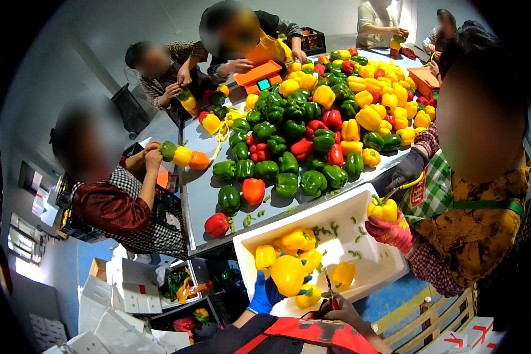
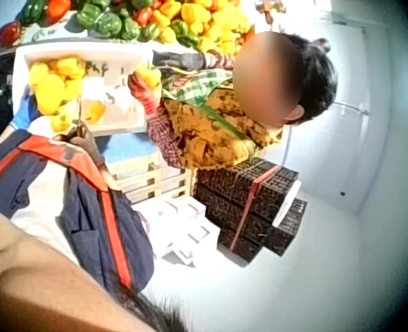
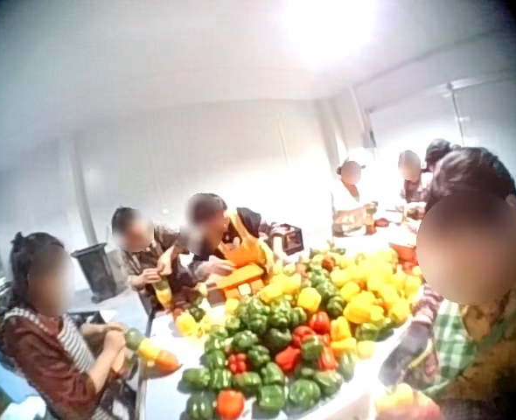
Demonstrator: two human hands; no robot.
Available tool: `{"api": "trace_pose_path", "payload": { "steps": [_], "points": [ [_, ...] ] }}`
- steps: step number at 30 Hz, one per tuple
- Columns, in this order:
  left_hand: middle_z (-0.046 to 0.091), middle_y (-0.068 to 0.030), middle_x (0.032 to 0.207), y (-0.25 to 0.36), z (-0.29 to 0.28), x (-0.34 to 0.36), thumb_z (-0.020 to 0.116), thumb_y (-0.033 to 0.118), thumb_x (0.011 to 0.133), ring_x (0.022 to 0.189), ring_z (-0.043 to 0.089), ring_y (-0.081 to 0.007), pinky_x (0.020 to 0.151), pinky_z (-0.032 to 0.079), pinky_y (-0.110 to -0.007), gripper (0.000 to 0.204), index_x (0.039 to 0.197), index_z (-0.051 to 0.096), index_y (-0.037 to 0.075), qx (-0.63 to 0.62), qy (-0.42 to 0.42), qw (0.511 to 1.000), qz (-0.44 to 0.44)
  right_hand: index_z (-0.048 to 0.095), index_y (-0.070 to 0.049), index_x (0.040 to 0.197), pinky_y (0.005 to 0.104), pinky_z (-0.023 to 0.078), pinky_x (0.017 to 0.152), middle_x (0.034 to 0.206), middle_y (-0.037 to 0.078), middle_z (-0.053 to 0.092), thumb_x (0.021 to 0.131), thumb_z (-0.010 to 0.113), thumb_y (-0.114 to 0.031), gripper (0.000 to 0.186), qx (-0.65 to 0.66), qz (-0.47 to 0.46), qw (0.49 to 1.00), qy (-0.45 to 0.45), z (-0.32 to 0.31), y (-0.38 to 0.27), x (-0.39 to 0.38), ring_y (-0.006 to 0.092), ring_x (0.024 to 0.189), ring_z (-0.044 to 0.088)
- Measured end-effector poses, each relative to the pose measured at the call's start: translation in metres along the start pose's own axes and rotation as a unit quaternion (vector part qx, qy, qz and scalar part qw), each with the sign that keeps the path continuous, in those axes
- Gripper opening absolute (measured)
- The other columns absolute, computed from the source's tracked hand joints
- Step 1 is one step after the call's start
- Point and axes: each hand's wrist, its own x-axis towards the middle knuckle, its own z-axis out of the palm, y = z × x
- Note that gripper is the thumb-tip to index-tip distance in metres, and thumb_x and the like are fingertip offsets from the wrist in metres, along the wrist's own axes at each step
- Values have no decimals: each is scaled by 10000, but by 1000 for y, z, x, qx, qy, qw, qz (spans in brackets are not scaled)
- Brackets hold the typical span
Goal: The person trims the stems off green, yellow, and red bell peppers using shears and places the trimmed peppers into a white styrofoam box. The person also discards the removed stems into a separate container and handles the styrofoam box lid.
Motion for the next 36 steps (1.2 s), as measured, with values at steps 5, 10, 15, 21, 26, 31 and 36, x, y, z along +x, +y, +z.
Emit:
{"api": "trace_pose_path", "payload": {
  "steps": [5,10,15,21,26,31,36],
  "points": [
    [363,-184,1483,-4,3,1,638,460,869,1319,411,-405,1074,355,-558,803,1479,280,80,-27,10,998,-56,457,-34,1304,280,457,861,1038,73,589,785,700,-47,574,87,70,992,-66,-23,17,-7,128,934,567],
    [404,-190,1461,14,1,4,621,318,888,1329,404,-389,1119,286,-557,702,1460,318,46,44,98,994,8,474,-43,1266,290,457,851,1061,91,585,830,700,-147,503,-234,-28,971,-46,-34,32,-4,133,940,565],
    [420,-83,1432,41,61,12,748,-40,697,1320,420,-277,1071,396,-435,965,1509,260,143,280,74,950,115,483,-27,1189,330,458,775,980,115,561,769,774,-375,619,-364,-91,926,51,-9,24,-2,194,860,546],
    [460,-111,1302,42,89,8,831,-7,561,1159,527,-242,989,465,-361,1217,1537,120,142,632,110,742,195,498,0,1119,417,459,731,890,187,579,667,716,-182,534,-553,-218,786,169,66,-76,-4,358,820,583],
    [415,-136,1328,33,80,7,818,25,573,1223,457,-281,1049,394,-380,1125,1511,200,95,745,131,616,219,552,-4,1031,451,461,727,868,204,583,644,670,-195,447,-600,-195,753,186,77,-83,5,378,838,582],
    [407,-156,1350,26,76,5,821,48,588,1237,440,-309,1067,369,-391,1062,1487,256,58,790,121,557,227,525,-17,1147,412,425,813,911,152,574,668,665,-291,570,-641,-144,732,182,75,-76,11,332,905,566],
    [412,-140,1347,21,68,4,803,13,591,1243,455,-290,1058,387,-382,1029,1474,277,41,823,90,501,251,528,-22,1138,393,410,802,915,149,581,667,662,-295,561,-637,-145,737,170,73,-75,15,321,897,570]
  ]
}}
